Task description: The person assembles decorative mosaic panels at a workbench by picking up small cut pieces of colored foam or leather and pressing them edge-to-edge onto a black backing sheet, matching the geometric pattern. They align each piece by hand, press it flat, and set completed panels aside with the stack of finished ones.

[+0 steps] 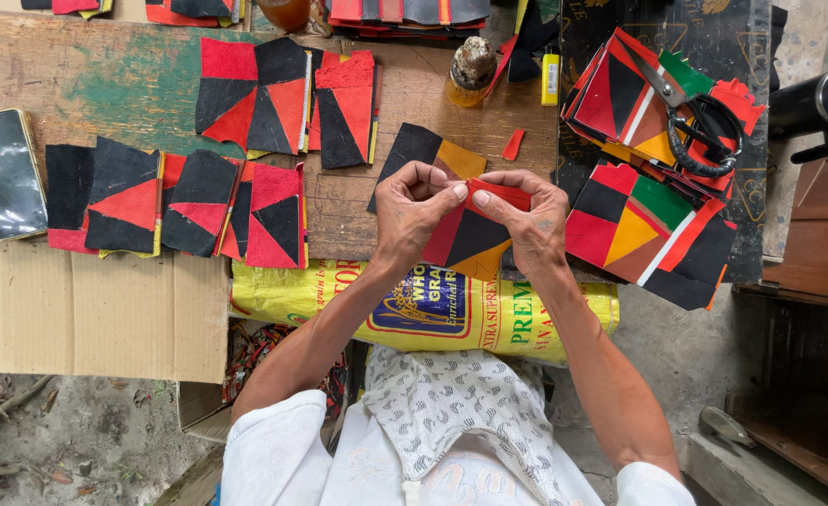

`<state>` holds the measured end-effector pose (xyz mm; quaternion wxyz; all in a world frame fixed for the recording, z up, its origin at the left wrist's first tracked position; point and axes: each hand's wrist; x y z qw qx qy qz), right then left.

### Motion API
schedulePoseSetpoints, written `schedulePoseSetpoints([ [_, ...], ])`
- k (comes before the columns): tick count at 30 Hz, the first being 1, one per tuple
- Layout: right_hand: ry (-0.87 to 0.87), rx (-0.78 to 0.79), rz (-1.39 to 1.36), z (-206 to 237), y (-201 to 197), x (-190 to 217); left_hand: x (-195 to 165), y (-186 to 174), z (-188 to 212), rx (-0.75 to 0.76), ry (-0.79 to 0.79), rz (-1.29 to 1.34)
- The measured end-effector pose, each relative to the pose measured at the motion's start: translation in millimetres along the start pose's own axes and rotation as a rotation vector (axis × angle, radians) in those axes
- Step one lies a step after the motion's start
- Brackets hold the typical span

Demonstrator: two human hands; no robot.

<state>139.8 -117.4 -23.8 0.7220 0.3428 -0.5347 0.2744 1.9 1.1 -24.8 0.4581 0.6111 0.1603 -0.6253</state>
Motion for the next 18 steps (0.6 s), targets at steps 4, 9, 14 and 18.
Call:
schedulePoseSetpoints([
  [4,0.013,0.006,-0.015,0,1,0,1,0,0,-0.008,-0.006,-0.013],
  [9,-0.02,-0.006,0.048,1,1,-2,9,-3,0,-0.001,0.034,-0.013],
  [14,-0.021,0.001,0.018,4,8,1,26,5,6,-0.023,0.126,-0.077],
  [18,-0.134,-0.108,0.26,7,13,8,30,16,9,-0.082,0.193,-0.078],
])
Point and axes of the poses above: each hand's wrist, its own z-axis away from the middle knuckle, its own y-axis out of the palm, x = y × z, and after that the axes turned 5 degrees about z, right-handed
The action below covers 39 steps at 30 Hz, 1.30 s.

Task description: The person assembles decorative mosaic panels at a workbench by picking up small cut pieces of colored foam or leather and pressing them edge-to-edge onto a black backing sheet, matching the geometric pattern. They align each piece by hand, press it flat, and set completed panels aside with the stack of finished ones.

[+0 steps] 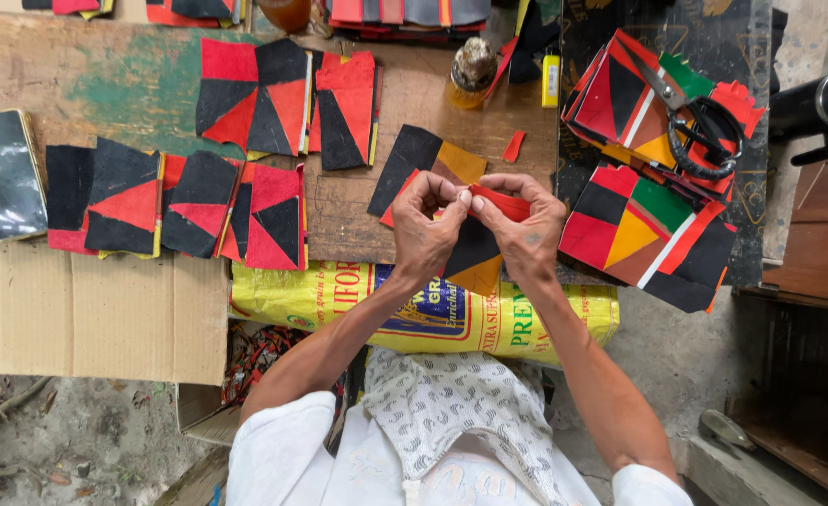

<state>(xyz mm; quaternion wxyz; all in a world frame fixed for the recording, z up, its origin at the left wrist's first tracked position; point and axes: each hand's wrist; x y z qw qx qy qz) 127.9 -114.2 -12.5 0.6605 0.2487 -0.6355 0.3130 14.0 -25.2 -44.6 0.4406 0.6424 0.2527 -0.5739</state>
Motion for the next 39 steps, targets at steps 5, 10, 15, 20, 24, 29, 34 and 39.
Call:
schedulePoseSetpoints([
  [5,0.011,0.119,-0.222,2,-8,8,-17,-5,-19,0.024,-0.118,0.3],
  [10,0.039,0.109,-0.348,7,-7,3,-30,-16,-21,0.107,-0.221,0.059],
  [15,0.041,0.113,-0.33,7,-8,-3,-21,-18,-11,0.187,-0.105,-0.058],
  [20,-0.065,0.002,-0.053,5,1,-5,-8,-11,-5,0.15,-0.012,-0.115],
  [24,0.068,0.129,-0.223,9,-4,-1,-13,-11,-15,0.085,-0.051,0.035],
  [29,0.124,0.145,-0.345,15,-6,-6,-31,-25,-24,0.115,-0.204,0.12],
  [34,0.1,0.071,-0.37,18,0,-21,-28,-25,-2,0.248,-0.192,-0.038],
  [39,0.076,0.008,-0.288,17,-1,-25,-18,-16,5,0.164,-0.126,-0.094],
])
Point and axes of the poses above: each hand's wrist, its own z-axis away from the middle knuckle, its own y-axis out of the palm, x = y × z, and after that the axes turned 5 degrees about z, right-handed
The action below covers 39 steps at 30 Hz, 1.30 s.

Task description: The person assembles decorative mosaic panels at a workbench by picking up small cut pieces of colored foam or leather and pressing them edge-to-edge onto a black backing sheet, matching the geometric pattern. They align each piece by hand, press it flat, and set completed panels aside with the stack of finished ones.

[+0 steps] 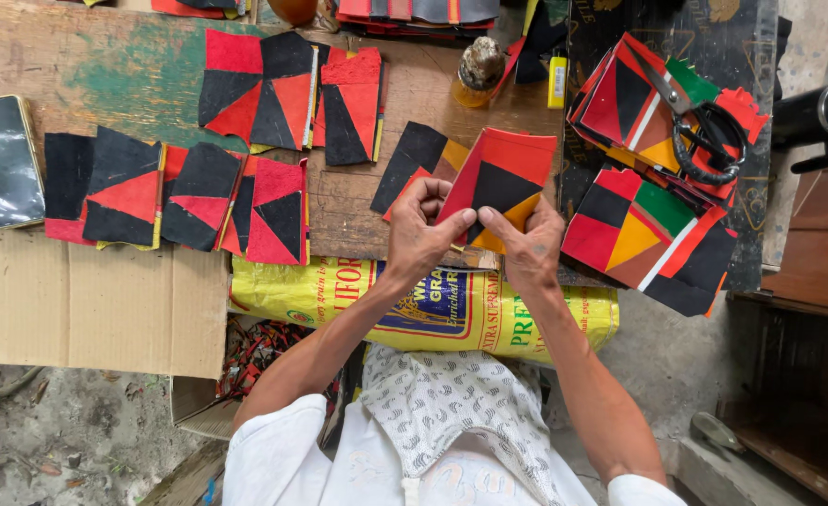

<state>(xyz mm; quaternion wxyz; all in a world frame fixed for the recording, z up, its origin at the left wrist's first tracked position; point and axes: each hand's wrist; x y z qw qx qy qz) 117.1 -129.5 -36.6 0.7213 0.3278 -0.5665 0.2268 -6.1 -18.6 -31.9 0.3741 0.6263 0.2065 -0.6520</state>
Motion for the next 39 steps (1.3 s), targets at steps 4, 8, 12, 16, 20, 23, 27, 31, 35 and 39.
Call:
schedulePoseSetpoints([
  [4,-0.024,-0.037,-0.099,2,-8,3,-3,4,6,0.135,-0.148,0.044],
  [8,0.011,0.004,-0.129,9,-8,-3,1,9,17,0.093,-0.149,-0.083],
  [12,-0.051,-0.096,0.028,14,-7,-11,22,17,18,0.049,0.038,-0.203],
  [16,0.055,-0.078,-0.333,22,-16,-8,36,33,20,0.121,-0.034,0.197],
  [20,0.083,-0.084,-0.627,34,-22,-9,20,41,19,0.18,-0.103,0.264],
  [23,-0.027,-0.285,-0.294,36,-27,-12,-2,21,1,0.285,-0.102,-0.182],
  [27,-0.044,-0.23,-0.277,35,-41,-12,-15,-21,-33,-0.054,0.303,-1.128],
  [31,-0.085,-0.16,-0.305,35,-47,-11,-12,-32,-45,-0.158,0.353,-1.265],
  [35,-0.043,-0.143,-0.354,35,-48,-12,-15,-31,-53,-0.117,0.174,-1.211],
  [39,0.005,-0.139,-0.44,34,-59,-11,-32,-36,-49,0.044,0.062,-0.822],
])
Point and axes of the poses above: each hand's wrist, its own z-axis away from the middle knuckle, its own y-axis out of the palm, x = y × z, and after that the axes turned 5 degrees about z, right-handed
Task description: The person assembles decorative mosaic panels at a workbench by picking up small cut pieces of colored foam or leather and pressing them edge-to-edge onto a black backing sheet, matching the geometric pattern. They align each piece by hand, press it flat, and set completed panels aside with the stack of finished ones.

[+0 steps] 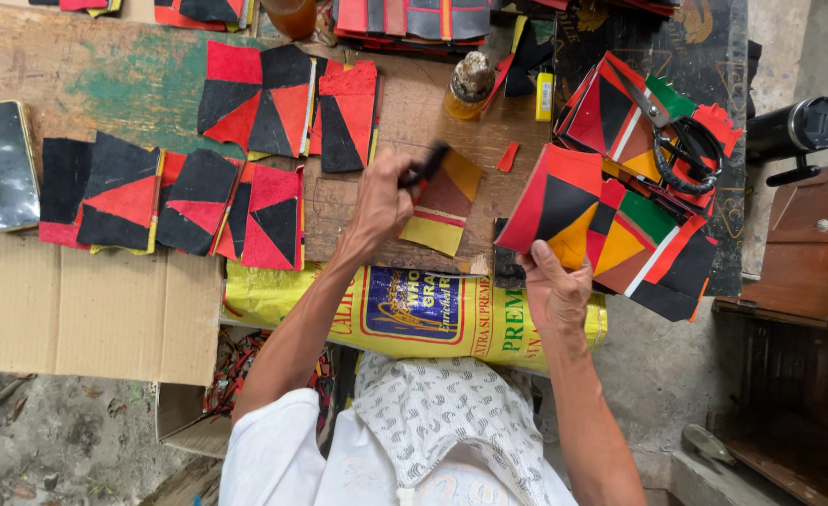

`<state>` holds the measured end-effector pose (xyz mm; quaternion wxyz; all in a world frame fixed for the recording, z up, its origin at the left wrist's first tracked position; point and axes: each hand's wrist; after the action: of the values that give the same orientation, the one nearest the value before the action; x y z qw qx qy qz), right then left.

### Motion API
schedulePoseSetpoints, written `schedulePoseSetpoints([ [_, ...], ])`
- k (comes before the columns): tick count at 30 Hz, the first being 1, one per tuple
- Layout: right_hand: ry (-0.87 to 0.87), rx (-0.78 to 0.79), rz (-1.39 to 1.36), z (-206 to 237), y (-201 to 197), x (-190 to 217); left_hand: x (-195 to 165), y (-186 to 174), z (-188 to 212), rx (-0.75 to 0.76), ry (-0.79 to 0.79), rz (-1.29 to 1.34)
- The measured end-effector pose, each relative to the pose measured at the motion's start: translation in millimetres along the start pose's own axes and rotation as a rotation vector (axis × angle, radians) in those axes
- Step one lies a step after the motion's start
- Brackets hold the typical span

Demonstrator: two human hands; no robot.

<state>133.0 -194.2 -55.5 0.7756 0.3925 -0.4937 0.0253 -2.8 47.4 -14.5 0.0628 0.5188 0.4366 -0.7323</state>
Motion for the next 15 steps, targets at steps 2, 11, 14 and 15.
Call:
schedulePoseSetpoints([
  [2,0.065,-0.061,-0.1,-1,-9,5,-3,-5,13,0.068,0.109,0.207],
  [11,0.312,0.016,-0.381,-4,-15,4,37,-12,29,0.077,0.186,0.535],
  [14,0.41,0.082,-0.274,-1,3,-14,51,-9,28,-0.015,0.009,0.471],
  [15,0.415,0.071,-0.295,1,8,-21,52,-8,32,-0.077,0.01,0.404],
])
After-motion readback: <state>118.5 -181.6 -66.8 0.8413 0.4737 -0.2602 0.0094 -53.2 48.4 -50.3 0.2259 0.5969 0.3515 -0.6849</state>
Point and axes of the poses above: each hand's wrist, its own z-axis away from the middle knuckle, its own y-axis out of the palm, x = y × z, and after that the axes turned 5 degrees about z, right-handed
